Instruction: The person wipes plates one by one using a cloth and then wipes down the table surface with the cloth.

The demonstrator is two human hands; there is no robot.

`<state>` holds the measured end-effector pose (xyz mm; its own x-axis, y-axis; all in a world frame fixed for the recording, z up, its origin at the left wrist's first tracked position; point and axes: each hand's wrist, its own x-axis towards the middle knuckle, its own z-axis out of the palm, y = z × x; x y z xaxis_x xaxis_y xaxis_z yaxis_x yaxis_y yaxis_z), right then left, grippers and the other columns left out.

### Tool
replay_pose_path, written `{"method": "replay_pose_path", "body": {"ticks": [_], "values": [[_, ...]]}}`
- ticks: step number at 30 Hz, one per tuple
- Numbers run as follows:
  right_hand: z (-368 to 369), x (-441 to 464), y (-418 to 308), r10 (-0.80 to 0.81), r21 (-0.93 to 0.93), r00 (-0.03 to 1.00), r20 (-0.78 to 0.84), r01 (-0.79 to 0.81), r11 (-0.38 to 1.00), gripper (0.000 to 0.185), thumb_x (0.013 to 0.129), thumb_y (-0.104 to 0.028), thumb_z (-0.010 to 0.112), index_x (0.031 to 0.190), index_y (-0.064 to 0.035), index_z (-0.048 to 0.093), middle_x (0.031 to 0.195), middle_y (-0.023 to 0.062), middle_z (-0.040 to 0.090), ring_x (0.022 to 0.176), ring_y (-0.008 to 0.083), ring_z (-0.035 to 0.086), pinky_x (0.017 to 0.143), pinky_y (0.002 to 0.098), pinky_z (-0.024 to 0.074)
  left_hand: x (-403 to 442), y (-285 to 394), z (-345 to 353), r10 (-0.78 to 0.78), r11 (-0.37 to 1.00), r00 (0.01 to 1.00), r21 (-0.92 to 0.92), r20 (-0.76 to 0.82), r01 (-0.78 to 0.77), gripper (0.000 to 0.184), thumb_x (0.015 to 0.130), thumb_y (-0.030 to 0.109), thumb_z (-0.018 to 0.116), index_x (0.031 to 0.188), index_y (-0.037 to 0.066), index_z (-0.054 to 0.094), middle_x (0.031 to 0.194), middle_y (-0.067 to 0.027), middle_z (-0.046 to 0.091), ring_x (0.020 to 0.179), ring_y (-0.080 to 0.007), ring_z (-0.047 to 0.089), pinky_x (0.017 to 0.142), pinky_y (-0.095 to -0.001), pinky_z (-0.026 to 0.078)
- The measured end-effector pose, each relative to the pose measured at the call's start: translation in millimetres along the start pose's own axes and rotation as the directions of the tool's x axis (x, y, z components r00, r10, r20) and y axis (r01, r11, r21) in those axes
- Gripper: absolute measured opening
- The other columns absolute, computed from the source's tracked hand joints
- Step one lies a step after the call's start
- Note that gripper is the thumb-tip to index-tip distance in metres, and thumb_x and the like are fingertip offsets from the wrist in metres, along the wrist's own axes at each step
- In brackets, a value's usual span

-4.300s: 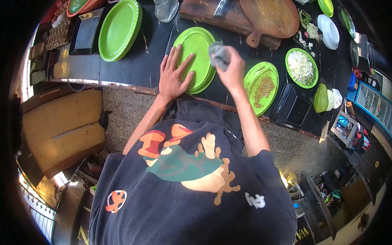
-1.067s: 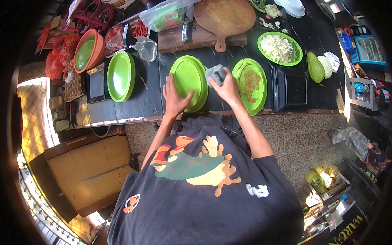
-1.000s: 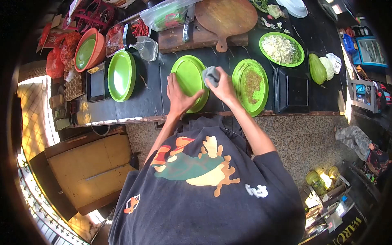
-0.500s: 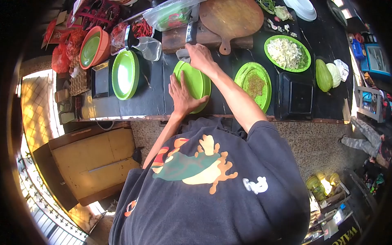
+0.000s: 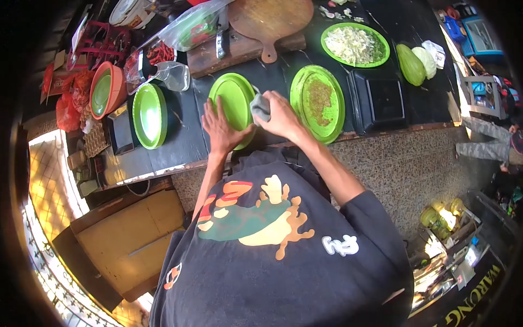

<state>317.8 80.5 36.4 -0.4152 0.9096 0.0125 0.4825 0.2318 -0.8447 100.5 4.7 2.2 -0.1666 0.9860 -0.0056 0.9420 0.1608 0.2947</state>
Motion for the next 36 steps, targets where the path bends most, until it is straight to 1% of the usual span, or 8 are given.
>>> {"method": "replay_pose_path", "body": {"ticks": [3, 8, 16, 23, 28, 30, 32, 36], "values": [[-6, -31, -16, -0.03, 0.049, 0.994, 0.105, 0.025, 0.998, 0.042, 0.082, -0.017, 0.085, 0.112, 0.0008, 0.062, 0.105, 0.0222, 0.069, 0.1, 0.0436, 0.07, 0.087, 0.0474, 0.0566, -11, -8, -15, 0.038, 0.999, 0.998, 0.01, -0.044, -0.037, 0.141, 0.071, 0.079, 0.082, 0.169, 0.001, 0.02, 0.172, -0.0341, 0.019, 0.162, -0.0511, 0.016, 0.127, -0.0651, 0.017], [-2, -30, -22, -0.023, 0.052, 0.976, 0.218, 0.012, 0.999, 0.042, 0.081, -0.016, 0.086, 0.113, 0.0018, 0.065, 0.106, 0.024, 0.073, 0.104, 0.0443, 0.072, 0.087, 0.0483, 0.0569, -31, -28, -20, -0.098, 0.985, 0.993, -0.148, -0.071, 0.087, 0.123, 0.081, 0.066, 0.084, 0.167, -0.001, 0.025, 0.168, -0.0352, 0.029, 0.158, -0.0516, 0.026, 0.125, -0.0631, 0.023], [7, -25, -17, -0.01, 0.02, 0.987, 0.158, 0.007, 1.0, 0.04, 0.081, -0.015, 0.085, 0.112, 0.0017, 0.066, 0.105, 0.0243, 0.074, 0.102, 0.0439, 0.073, 0.086, 0.0487, 0.0576, -48, -18, 3, -0.082, 0.986, 0.99, -0.154, -0.116, 0.064, 0.14, 0.067, 0.066, 0.094, 0.167, -0.001, 0.021, 0.168, -0.0333, 0.027, 0.158, -0.0488, 0.024, 0.126, -0.0617, 0.025], [8, -28, -13, 0.032, 0.037, 0.99, 0.141, -0.037, 0.999, 0.039, 0.085, -0.02, 0.084, 0.113, 0.0017, 0.066, 0.103, 0.0248, 0.075, 0.101, 0.0439, 0.074, 0.087, 0.0477, 0.0587, -43, -26, 4, -0.112, 0.979, 0.986, -0.186, -0.121, 0.089, 0.142, 0.065, 0.063, 0.096, 0.168, 0.001, 0.019, 0.169, -0.0299, 0.027, 0.156, -0.0485, 0.027, 0.124, -0.0615, 0.026], [9, -21, -12, 0.11, 0.102, 0.993, -0.038, -0.105, 0.989, 0.038, 0.089, -0.024, 0.083, 0.113, -0.0003, 0.066, 0.106, 0.0242, 0.076, 0.103, 0.0442, 0.074, 0.088, 0.0476, 0.0598, -33, -42, -5, -0.061, 0.981, 0.996, -0.19, -0.059, 0.049, 0.136, 0.067, 0.059, 0.095, 0.167, 0.001, 0.023, 0.169, -0.0291, 0.029, 0.153, -0.0489, 0.03, 0.123, -0.0606, 0.029], [3, 0, -12, 0.111, 0.107, 0.994, 0.018, -0.112, 0.988, 0.041, 0.088, -0.025, 0.084, 0.116, -0.0018, 0.066, 0.105, 0.0235, 0.077, 0.104, 0.0442, 0.074, 0.09, 0.048, 0.06, -29, -36, -5, -0.09, 0.981, 0.993, -0.18, -0.072, 0.076, 0.132, 0.069, 0.059, 0.095, 0.166, 0.0, 0.026, 0.167, -0.0284, 0.033, 0.152, -0.0483, 0.032, 0.123, -0.059, 0.029], [0, 31, -16, -0.025, 0.056, 0.998, -0.063, 0.029, 0.998, 0.043, 0.087, -0.025, 0.085, 0.118, -0.0032, 0.065, 0.104, 0.0232, 0.077, 0.103, 0.0441, 0.074, 0.088, 0.0481, 0.0603, -25, -32, -8, -0.123, 0.981, 0.988, -0.162, -0.091, 0.108, 0.128, 0.072, 0.058, 0.094, 0.164, -0.002, 0.029, 0.165, -0.0276, 0.037, 0.151, -0.0476, 0.035, 0.123, -0.0575, 0.03], [28, 100, -10, -0.05, 0.044, 0.962, -0.267, 0.064, 0.997, 0.041, 0.087, -0.023, 0.083, 0.12, -0.0049, 0.065, 0.101, 0.0228, 0.076, 0.099, 0.0446, 0.074, 0.085, 0.05, 0.0599, -19, -25, -12, -0.101, 0.985, 0.989, -0.149, -0.11, 0.084, 0.124, 0.073, 0.061, 0.091, 0.162, -0.002, 0.033, 0.162, -0.0267, 0.041, 0.149, -0.0474, 0.036, 0.123, -0.0578, 0.031]]}}
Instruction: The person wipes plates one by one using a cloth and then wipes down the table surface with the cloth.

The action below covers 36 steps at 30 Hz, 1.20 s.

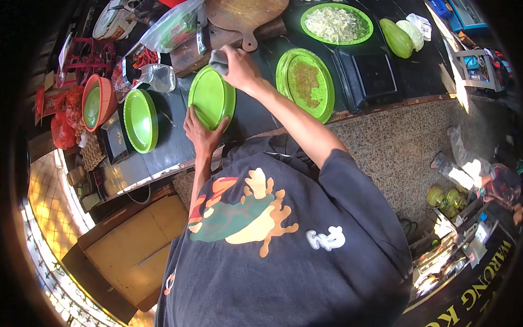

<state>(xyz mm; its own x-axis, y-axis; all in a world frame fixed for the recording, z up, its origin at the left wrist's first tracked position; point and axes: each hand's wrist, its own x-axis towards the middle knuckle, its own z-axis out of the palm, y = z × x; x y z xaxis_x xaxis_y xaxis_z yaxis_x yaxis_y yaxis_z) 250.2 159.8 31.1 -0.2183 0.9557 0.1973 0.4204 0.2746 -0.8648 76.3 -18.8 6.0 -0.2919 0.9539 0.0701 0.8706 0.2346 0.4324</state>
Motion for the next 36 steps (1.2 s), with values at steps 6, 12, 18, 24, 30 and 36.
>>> {"method": "replay_pose_path", "body": {"ticks": [6, 12, 18, 24, 30, 36], "values": [[33, -20, 11, -0.184, -0.247, 0.974, 0.135, 0.213, 0.945, 0.038, 0.089, -0.02, 0.081, 0.115, -0.0013, 0.059, 0.108, 0.0217, 0.074, 0.105, 0.0444, 0.066, 0.096, 0.0514, 0.0534, 0, 1, 4, -0.048, 0.998, 0.999, 0.047, 0.004, 0.047, 0.129, 0.068, 0.062, 0.093, 0.164, 0.002, 0.031, 0.163, -0.0261, 0.038, 0.149, -0.0472, 0.035, 0.119, -0.0614, 0.034], [-67, -95, -12, 0.202, 0.018, 0.936, 0.29, -0.216, 0.976, 0.037, 0.082, -0.018, 0.083, 0.11, -0.0012, 0.066, 0.102, 0.0232, 0.076, 0.096, 0.045, 0.074, 0.082, 0.0473, 0.0588, 3, 8, -3, -0.201, 0.978, 0.977, 0.067, 0.064, 0.197, 0.135, 0.067, 0.06, 0.096, 0.168, 0.011, 0.023, 0.164, -0.0333, 0.03, 0.149, -0.0534, 0.032, 0.117, -0.0665, 0.034], [-145, -191, 0, 0.445, 0.288, 0.88, -0.169, -0.387, 0.876, 0.016, 0.09, -0.012, 0.081, 0.097, -0.0021, 0.07, 0.094, 0.0089, 0.078, 0.084, 0.0198, 0.074, 0.08, 0.0345, 0.0589, 18, 25, -4, -0.057, 0.97, 0.998, 0.235, -0.012, 0.059, 0.145, 0.062, 0.069, 0.094, 0.17, 0.01, 0.017, 0.163, -0.0338, 0.028, 0.149, -0.0534, 0.032, 0.115, -0.0673, 0.036], [-159, -202, 3, 0.474, 0.288, 0.855, -0.21, -0.41, 0.866, 0.018, 0.092, -0.014, 0.082, 0.096, -0.0014, 0.07, 0.094, 0.0084, 0.077, 0.088, 0.0167, 0.073, 0.081, 0.0339, 0.0583, 41, 26, 0, -0.264, 0.941, 0.941, 0.271, 0.21, 0.204, 0.151, 0.059, 0.071, 0.095, 0.171, 0.008, 0.015, 0.151, -0.0337, 0.038, 0.141, -0.0553, 0.038, 0.112, -0.068, 0.038], [-117, -147, -2, 0.216, 0.252, 0.969, 0.124, -0.241, 0.937, 0.028, 0.091, -0.021, 0.081, 0.108, -0.0022, 0.069, 0.1, 0.0163, 0.076, 0.094, 0.0279, 0.075, 0.088, 0.0379, 0.0574, 42, 25, -9, -0.178, 0.964, 0.959, 0.234, 0.219, 0.125, 0.145, 0.062, 0.066, 0.096, 0.169, 0.006, 0.019, 0.155, -0.0328, 0.038, 0.144, -0.0536, 0.037, 0.115, -0.0667, 0.035], [-53, -70, -25, 0.028, 0.015, 0.971, 0.239, -0.032, 0.999, 0.046, 0.085, -0.021, 0.088, 0.122, -0.0057, 0.067, 0.111, 0.0141, 0.078, 0.105, 0.0332, 0.075, 0.093, 0.0432, 0.057, 14, -4, -15, 0.096, 0.995, 0.989, -0.029, 0.109, -0.093, 0.128, 0.071, 0.05, 0.097, 0.166, 0.0, 0.027, 0.16, -0.0262, 0.043, 0.148, -0.0443, 0.04, 0.121, -0.056, 0.035]]}}
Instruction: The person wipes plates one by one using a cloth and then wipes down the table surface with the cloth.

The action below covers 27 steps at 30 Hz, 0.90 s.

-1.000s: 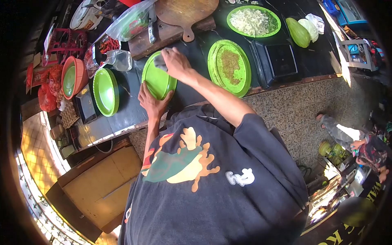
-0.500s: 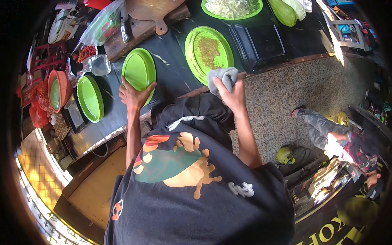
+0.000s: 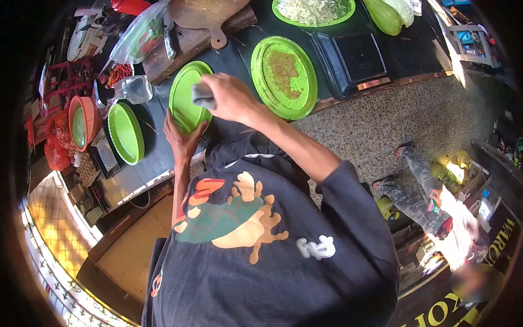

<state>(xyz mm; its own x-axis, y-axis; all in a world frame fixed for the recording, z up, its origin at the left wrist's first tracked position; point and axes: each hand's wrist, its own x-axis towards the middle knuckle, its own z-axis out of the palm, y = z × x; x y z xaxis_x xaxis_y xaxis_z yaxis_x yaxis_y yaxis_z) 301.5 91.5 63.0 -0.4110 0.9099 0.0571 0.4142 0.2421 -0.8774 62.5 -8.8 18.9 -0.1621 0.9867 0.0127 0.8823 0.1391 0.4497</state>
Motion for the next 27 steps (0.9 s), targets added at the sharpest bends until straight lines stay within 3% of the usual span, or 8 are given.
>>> {"method": "replay_pose_path", "body": {"ticks": [7, 12, 13, 16, 18, 20, 22, 27], "values": [[84, 38, 48, -0.316, -0.471, 0.949, -0.023, 0.268, 0.84, 0.052, 0.087, -0.018, 0.082, 0.134, -0.0035, 0.065, 0.146, 0.0189, 0.065, 0.146, 0.0331, 0.054, 0.122, 0.0534, 0.0429, -25, -28, 22, 0.058, 0.995, 0.99, -0.077, -0.132, -0.068, 0.115, 0.075, 0.045, 0.096, 0.162, -0.001, 0.037, 0.158, -0.0263, 0.047, 0.149, -0.0435, 0.042, 0.123, -0.0549, 0.034], [80, -5, 22, -0.379, -0.188, 0.861, 0.338, 0.457, 0.869, 0.063, 0.076, 0.0, 0.082, 0.136, 0.0021, 0.063, 0.153, 0.0199, 0.06, 0.15, 0.0338, 0.049, 0.129, 0.0489, 0.0386, -25, -40, 29, 0.133, 0.982, 0.976, -0.107, -0.172, -0.153, 0.112, 0.076, 0.042, 0.094, 0.163, 0.0, 0.037, 0.159, -0.024, 0.047, 0.15, -0.0427, 0.041, 0.123, -0.0534, 0.033], [84, -9, 22, -0.422, -0.154, 0.835, 0.353, 0.497, 0.854, 0.061, 0.073, 0.0, 0.082, 0.132, -0.0015, 0.066, 0.147, 0.0181, 0.065, 0.144, 0.0332, 0.056, 0.122, 0.0463, 0.0462, -24, -43, 31, 0.137, 0.982, 0.976, -0.109, -0.171, -0.157, 0.112, 0.076, 0.042, 0.094, 0.163, 0.0, 0.037, 0.159, -0.024, 0.047, 0.15, -0.0427, 0.041, 0.123, -0.0534, 0.033], [66, 9, 8, -0.239, -0.007, 0.818, 0.523, 0.285, 0.959, 0.057, 0.073, -0.003, 0.084, 0.128, -0.0057, 0.069, 0.138, 0.0162, 0.07, 0.13, 0.0333, 0.066, 0.111, 0.044, 0.0548, -24, -43, 24, 0.077, 0.993, 0.986, -0.079, -0.147, -0.09, 0.112, 0.075, 0.042, 0.093, 0.163, 0.0, 0.037, 0.16, -0.0237, 0.046, 0.15, -0.0425, 0.041, 0.123, -0.0538, 0.033], [64, 22, 14, -0.188, 0.054, 0.855, 0.484, 0.185, 0.981, 0.052, 0.074, -0.006, 0.086, 0.124, -0.0093, 0.071, 0.129, 0.0141, 0.074, 0.115, 0.0336, 0.073, 0.099, 0.0432, 0.0601, -21, -27, 14, 0.029, 0.998, 0.997, -0.05, -0.075, -0.033, 0.112, 0.076, 0.044, 0.092, 0.163, 0.0, 0.036, 0.159, -0.0241, 0.046, 0.15, -0.0425, 0.04, 0.123, -0.0546, 0.032], [50, 36, 14, -0.316, 0.063, 0.94, 0.127, 0.311, 0.948, 0.047, 0.079, -0.014, 0.088, 0.122, -0.0101, 0.071, 0.125, 0.012, 0.075, 0.109, 0.0331, 0.075, 0.097, 0.0423, 0.0616, -19, -21, 9, 0.012, 0.999, 0.997, -0.041, -0.081, -0.016, 0.11, 0.079, 0.044, 0.092, 0.163, 0.0, 0.036, 0.16, -0.0243, 0.045, 0.151, -0.0424, 0.039, 0.123, -0.0554, 0.032], [38, 52, 15, -0.283, 0.001, 0.958, -0.038, 0.284, 0.959, 0.045, 0.082, -0.022, 0.089, 0.122, -0.0113, 0.07, 0.124, 0.0104, 0.076, 0.111, 0.0322, 0.075, 0.097, 0.0416, 0.0624, -21, -22, 10, 0.035, 0.998, 0.997, -0.044, -0.069, -0.038, 0.109, 0.081, 0.045, 0.091, 0.163, 0.0, 0.035, 0.162, -0.0239, 0.044, 0.151, -0.0426, 0.039, 0.123, -0.0555, 0.032], [42, 57, 45, -0.266, -0.262, 0.964, 0.006, 0.258, 0.93, 0.052, 0.081, -0.018, 0.089, 0.129, -0.0106, 0.07, 0.146, 0.0121, 0.068, 0.138, 0.0349, 0.062, 0.115, 0.0464, 0.0534, -18, -31, 7, 0.044, 0.995, 0.998, -0.082, -0.055, -0.048, 0.098, 0.087, 0.04, 0.087, 0.162, 0.0, 0.038, 0.161, -0.0244, 0.046, 0.148, -0.0438, 0.042, 0.122, -0.0539, 0.035]]}}
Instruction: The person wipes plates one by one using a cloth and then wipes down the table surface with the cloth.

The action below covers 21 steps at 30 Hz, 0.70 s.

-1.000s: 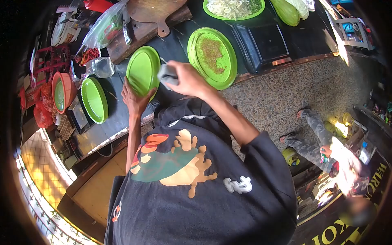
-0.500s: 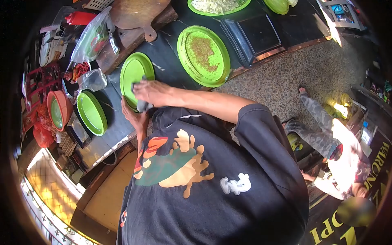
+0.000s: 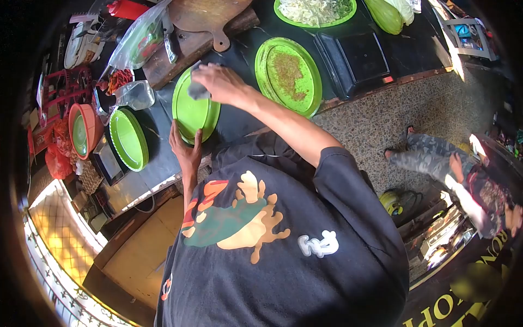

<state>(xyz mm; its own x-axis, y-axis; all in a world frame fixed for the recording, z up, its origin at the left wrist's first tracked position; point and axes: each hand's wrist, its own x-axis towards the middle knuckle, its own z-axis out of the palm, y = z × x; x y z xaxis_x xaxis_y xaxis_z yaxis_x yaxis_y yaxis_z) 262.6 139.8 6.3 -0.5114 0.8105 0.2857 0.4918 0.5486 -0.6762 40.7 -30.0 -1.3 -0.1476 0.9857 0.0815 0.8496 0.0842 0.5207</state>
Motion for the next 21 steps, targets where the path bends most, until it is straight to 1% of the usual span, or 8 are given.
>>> {"method": "replay_pose_path", "body": {"ticks": [5, 7, 9, 10, 13, 15, 18, 21], "values": [[18, -45, -23, -0.146, 0.086, 0.975, 0.167, 0.133, 0.987, 0.057, 0.073, 0.004, 0.087, 0.127, -0.0068, 0.07, 0.15, 0.0157, 0.064, 0.149, 0.033, 0.052, 0.128, 0.0456, 0.0405, 0, 9, -2, 0.011, 0.999, 1.0, 0.04, -0.027, -0.01, 0.082, 0.095, 0.034, 0.081, 0.159, -0.002, 0.044, 0.156, -0.0259, 0.051, 0.145, -0.0436, 0.046, 0.122, -0.051, 0.036], [9, -55, -29, -0.162, 0.13, 0.979, 0.123, 0.146, 0.981, 0.048, 0.077, 0.001, 0.084, 0.122, -0.0057, 0.07, 0.139, 0.0173, 0.07, 0.139, 0.0357, 0.061, 0.12, 0.0451, 0.0484, 6, 9, -3, -0.058, 0.997, 0.998, -0.044, -0.027, 0.056, 0.077, 0.098, 0.036, 0.078, 0.158, -0.001, 0.046, 0.156, -0.0256, 0.052, 0.144, -0.0441, 0.047, 0.121, -0.0515, 0.036], [-16, -55, -41, 0.159, 0.403, 0.959, 0.234, -0.244, 0.882, 0.042, 0.081, -0.007, 0.084, 0.12, -0.0054, 0.07, 0.123, 0.0191, 0.075, 0.122, 0.0376, 0.07, 0.104, 0.0452, 0.0559, 14, 11, -8, -0.128, 0.985, 0.991, -0.121, -0.024, 0.124, 0.073, 0.101, 0.038, 0.074, 0.156, -0.001, 0.047, 0.155, -0.0254, 0.052, 0.144, -0.0445, 0.047, 0.121, -0.0521, 0.036], [-14, -59, -38, 0.169, 0.459, 0.985, 0.033, -0.165, 0.873, 0.036, 0.085, -0.016, 0.083, 0.117, -0.0054, 0.071, 0.108, 0.0192, 0.077, 0.104, 0.0395, 0.075, 0.09, 0.0459, 0.0583, 22, 12, -13, -0.165, 0.983, 0.986, -0.081, 0.016, 0.166, 0.066, 0.104, 0.04, 0.07, 0.154, 0.001, 0.052, 0.154, -0.0251, 0.053, 0.143, -0.0448, 0.047, 0.121, -0.052, 0.037], [-30, -69, -35, 0.537, 0.414, 0.83, 0.15, -0.546, 0.729, 0.037, 0.092, -0.026, 0.079, 0.12, -0.0025, 0.072, 0.109, 0.0173, 0.079, 0.099, 0.0315, 0.078, 0.088, 0.0414, 0.0594, 46, -8, -17, -0.14, 0.99, 0.989, 0.007, 0.056, 0.139, 0.051, 0.109, 0.043, 0.061, 0.14, 0.003, 0.068, 0.146, -0.0251, 0.062, 0.136, -0.0441, 0.055, 0.116, -0.0491, 0.042], [-49, -70, -39, 0.603, 0.539, 0.771, 0.204, -0.603, 0.589, 0.037, 0.091, -0.029, 0.077, 0.116, -0.0019, 0.072, 0.105, 0.0189, 0.079, 0.101, 0.0339, 0.078, 0.09, 0.0426, 0.0591, 66, -14, -30, -0.277, 0.937, 0.961, -0.218, 0.012, 0.273, 0.045, 0.107, 0.042, 0.066, 0.124, 0.002, 0.076, 0.124, -0.0245, 0.074, 0.115, -0.0361, 0.07, 0.103, -0.0428, 0.051], [-44, -85, -22, 0.621, 0.498, 0.768, 0.155, -0.603, 0.623, 0.035, 0.093, -0.026, 0.077, 0.118, -0.002, 0.072, 0.106, 0.0167, 0.08, 0.1, 0.0297, 0.078, 0.089, 0.041, 0.0586, 84, -4, -73, -0.469, 0.868, 0.883, -0.168, 0.028, 0.467, 0.04, 0.103, 0.038, 0.074, 0.097, -0.001, 0.08, 0.092, -0.0119, 0.08, 0.085, -0.0143, 0.073, 0.081, -0.031, 0.054], [-42, -88, -17, 0.643, 0.502, 0.738, 0.203, -0.643, 0.579, 0.036, 0.093, -0.027, 0.076, 0.119, -0.0023, 0.072, 0.106, 0.0162, 0.08, 0.1, 0.0288, 0.078, 0.089, 0.04, 0.0582, 75, -37, -79, -0.413, 0.849, 0.91, -0.376, -0.032, 0.372, 0.033, 0.104, 0.03, 0.073, 0.115, -0.002, 0.077, 0.1, -0.0112, 0.079, 0.088, -0.015, 0.071, 0.083, -0.0293, 0.056]]}}
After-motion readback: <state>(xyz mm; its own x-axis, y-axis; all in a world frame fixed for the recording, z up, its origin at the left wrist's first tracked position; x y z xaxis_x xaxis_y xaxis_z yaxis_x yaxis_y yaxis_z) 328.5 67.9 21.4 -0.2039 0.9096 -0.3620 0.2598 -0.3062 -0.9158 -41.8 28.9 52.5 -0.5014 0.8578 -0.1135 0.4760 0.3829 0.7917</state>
